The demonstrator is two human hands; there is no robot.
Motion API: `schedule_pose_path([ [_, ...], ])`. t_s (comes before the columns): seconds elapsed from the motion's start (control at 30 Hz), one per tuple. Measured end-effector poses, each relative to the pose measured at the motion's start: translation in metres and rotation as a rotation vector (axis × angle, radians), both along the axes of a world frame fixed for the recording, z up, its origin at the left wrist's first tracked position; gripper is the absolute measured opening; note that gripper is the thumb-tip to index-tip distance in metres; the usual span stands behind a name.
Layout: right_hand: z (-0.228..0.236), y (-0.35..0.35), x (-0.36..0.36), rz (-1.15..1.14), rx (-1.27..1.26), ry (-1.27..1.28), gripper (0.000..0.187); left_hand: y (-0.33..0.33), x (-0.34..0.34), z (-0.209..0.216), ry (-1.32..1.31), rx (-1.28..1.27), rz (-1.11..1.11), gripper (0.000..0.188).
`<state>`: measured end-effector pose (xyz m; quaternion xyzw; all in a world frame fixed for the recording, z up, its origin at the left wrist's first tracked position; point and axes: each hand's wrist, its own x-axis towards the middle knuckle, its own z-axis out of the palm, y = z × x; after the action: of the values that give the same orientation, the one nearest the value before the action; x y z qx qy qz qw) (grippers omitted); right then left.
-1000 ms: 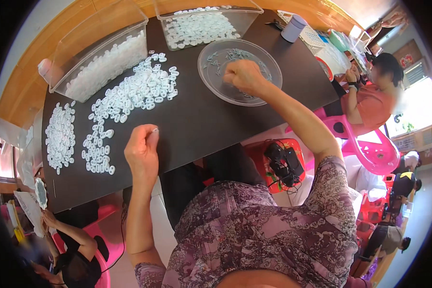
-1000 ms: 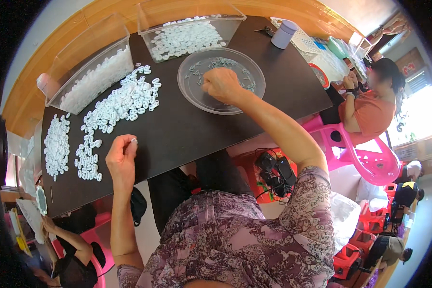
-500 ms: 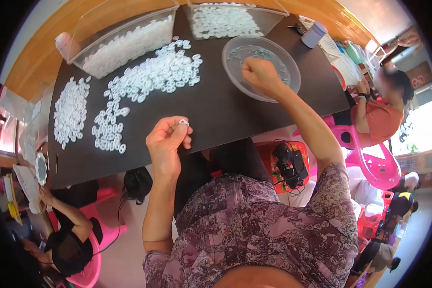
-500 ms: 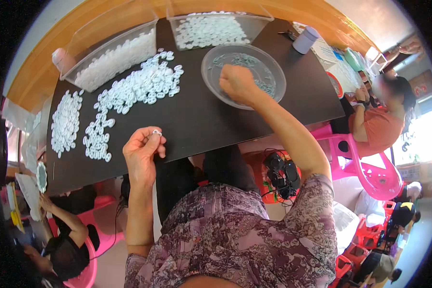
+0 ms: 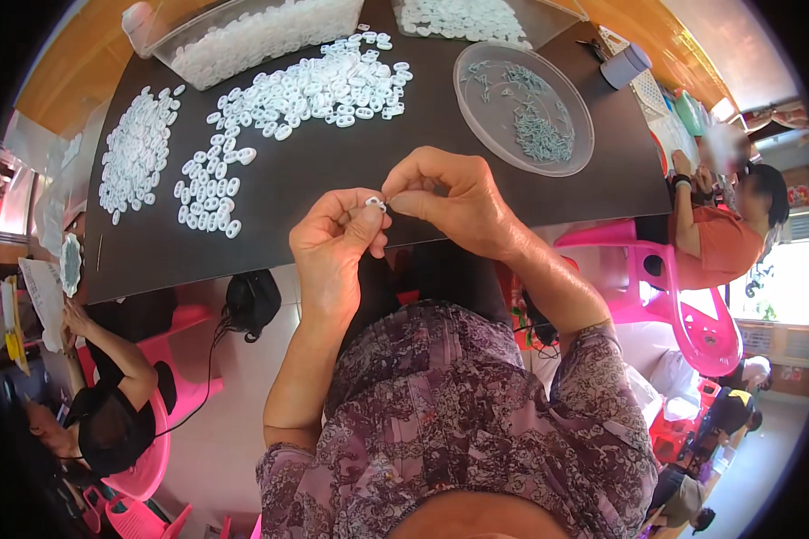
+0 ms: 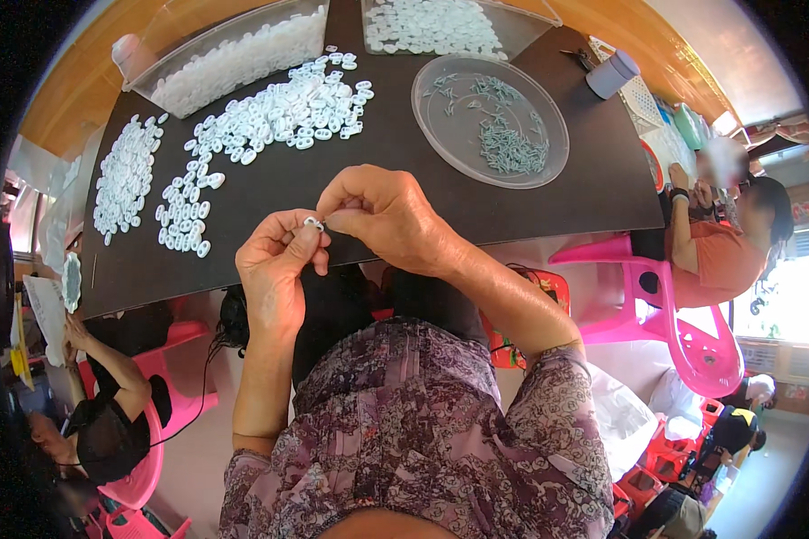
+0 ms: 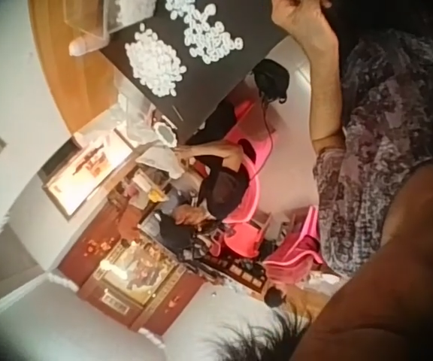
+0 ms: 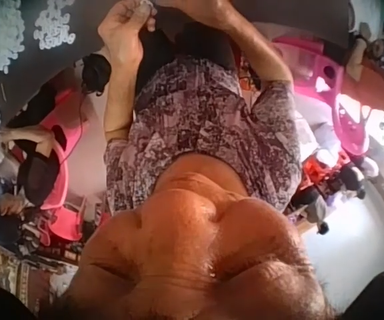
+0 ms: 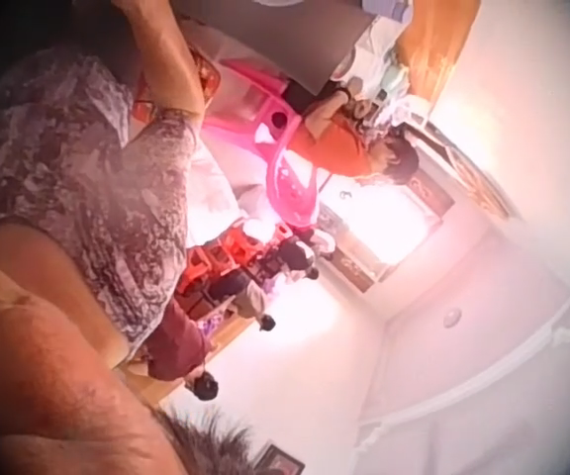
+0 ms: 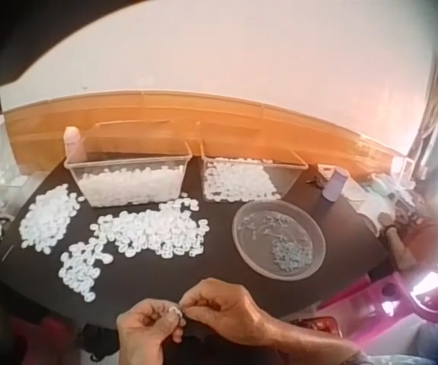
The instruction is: Assembling small white plastic components by manually inserting tiny pins into them.
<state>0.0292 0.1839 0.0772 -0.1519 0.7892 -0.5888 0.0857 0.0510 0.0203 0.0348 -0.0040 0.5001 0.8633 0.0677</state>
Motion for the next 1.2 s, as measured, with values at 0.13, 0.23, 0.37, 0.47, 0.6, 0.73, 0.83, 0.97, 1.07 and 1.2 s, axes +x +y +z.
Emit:
schedule_pose_path([
  [0.13,-0.012,0.0,0.003,-0.037,-0.121,-0.024,0.01,0.003,0.004,0.001,0.026,-0.051,0.033,0.009],
  [0.23,-0.011,-0.001,0.005,-0.055,-0.074,0.006,0.012,0.004,0.007,0.0,0.027,-0.075,0.045,0.011],
  [0.37,-0.012,-0.003,0.007,-0.07,-0.08,-0.006,0.011,0.003,0.009,-0.002,0.034,-0.095,0.057,0.012],
  [0.47,-0.011,-0.004,0.007,-0.075,-0.067,-0.004,0.011,0.001,0.009,-0.003,0.03,-0.082,0.024,0.012],
  [0.6,-0.011,-0.005,0.007,-0.075,-0.053,-0.005,0.011,0.0,0.009,-0.004,0.028,-0.092,0.018,0.012],
  [0.73,-0.013,-0.005,0.006,-0.073,-0.049,0.001,0.012,-0.003,0.008,-0.005,0.028,-0.097,0.012,0.012],
  [0.83,-0.014,-0.006,0.006,-0.071,-0.055,-0.008,0.012,-0.003,0.008,-0.005,0.017,-0.08,0.005,0.011],
  [0.97,-0.015,-0.007,0.006,-0.073,-0.05,-0.012,0.011,0.0,0.011,-0.006,0.037,-0.102,0.056,0.012],
  [1.07,-0.017,-0.007,0.007,-0.076,-0.05,-0.024,0.011,0.002,0.013,-0.008,0.091,-0.165,0.079,0.012],
  [1.2,-0.02,-0.011,0.009,-0.101,-0.035,-0.029,0.011,0.006,0.015,-0.017,0.204,-0.38,0.164,0.011],
])
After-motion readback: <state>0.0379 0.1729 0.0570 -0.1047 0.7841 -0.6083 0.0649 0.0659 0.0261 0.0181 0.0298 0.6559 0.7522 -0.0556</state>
